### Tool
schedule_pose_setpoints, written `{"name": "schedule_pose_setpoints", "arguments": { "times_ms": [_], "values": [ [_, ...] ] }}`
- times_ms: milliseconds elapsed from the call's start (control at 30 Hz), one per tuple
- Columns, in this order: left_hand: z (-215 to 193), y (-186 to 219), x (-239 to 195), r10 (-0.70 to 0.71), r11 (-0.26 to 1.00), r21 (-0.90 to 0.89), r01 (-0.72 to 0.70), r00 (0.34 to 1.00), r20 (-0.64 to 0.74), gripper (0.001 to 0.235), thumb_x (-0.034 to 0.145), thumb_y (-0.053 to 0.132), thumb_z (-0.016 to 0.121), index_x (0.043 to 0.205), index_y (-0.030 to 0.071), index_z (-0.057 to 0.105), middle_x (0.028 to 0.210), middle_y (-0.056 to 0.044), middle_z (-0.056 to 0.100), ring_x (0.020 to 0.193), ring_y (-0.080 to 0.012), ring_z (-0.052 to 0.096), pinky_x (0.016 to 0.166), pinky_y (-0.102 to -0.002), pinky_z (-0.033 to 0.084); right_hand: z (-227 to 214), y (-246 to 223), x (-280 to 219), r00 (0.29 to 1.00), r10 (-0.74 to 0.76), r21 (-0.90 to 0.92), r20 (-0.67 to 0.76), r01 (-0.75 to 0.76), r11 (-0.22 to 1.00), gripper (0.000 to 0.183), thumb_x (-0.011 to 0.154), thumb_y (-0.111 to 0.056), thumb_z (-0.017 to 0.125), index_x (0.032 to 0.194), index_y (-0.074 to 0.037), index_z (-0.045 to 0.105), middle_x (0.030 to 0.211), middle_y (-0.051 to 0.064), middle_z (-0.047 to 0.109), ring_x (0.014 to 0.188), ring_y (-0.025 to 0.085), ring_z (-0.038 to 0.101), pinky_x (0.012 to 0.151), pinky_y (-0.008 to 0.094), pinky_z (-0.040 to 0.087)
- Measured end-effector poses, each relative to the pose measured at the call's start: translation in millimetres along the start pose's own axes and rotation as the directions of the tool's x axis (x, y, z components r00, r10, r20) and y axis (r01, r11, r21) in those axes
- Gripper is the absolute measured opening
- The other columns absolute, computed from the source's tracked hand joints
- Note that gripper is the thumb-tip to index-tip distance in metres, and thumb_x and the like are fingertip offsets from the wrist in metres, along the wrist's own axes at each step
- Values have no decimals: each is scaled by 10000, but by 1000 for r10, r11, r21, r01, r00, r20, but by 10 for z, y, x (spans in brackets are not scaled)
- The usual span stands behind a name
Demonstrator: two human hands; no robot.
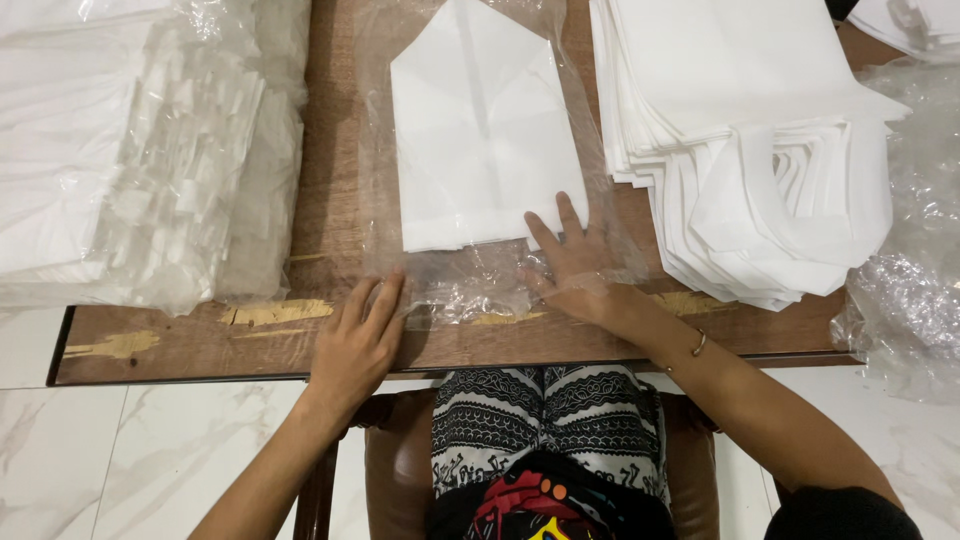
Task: The person places white non-woven bags into clear plastic bags on a wooden table. They repeatedly pick up a bag, insert it into a plastic bag, and smooth the plastic to seal it, stacking the packed bags on the table.
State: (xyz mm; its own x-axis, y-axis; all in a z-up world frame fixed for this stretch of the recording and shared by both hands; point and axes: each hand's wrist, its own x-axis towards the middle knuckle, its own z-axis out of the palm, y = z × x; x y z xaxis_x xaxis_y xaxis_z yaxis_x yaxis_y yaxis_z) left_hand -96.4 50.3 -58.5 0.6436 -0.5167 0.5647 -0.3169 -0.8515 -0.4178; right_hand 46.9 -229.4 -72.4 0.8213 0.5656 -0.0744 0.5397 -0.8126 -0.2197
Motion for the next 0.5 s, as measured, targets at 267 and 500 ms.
{"name": "schedule_pose_setpoints", "arguments": {
  "times_ms": [267, 500],
  "values": [
    [-98, -1, 75, -4, 999, 34, 4, 1000, 15, 182, 943, 91, 573, 1080, 89, 693, 1266, -145, 640, 1056, -315, 638, 736, -323, 527, 52, -111, 92, 996, -37, -17, -87, 35, 999, 718, 959, -633, 401, 1545, -220, 356, 1561, 252, 253, 1384, 616, 188, 1004, 773, 287],
    [39, -1, -13, 76, 997, -35, -74, 995, 67, 154, 923, 108, 586, 1033, 157, 681, 1307, -115, 626, 1107, -314, 614, 784, -349, 476, 84, 12, -181, 983, -158, -55, -95, 154, 987, 775, 938, -548, 495, 1557, -139, 274, 1529, 316, 267, 1353, 617, 268, 1019, 755, 285]
  ]
}}
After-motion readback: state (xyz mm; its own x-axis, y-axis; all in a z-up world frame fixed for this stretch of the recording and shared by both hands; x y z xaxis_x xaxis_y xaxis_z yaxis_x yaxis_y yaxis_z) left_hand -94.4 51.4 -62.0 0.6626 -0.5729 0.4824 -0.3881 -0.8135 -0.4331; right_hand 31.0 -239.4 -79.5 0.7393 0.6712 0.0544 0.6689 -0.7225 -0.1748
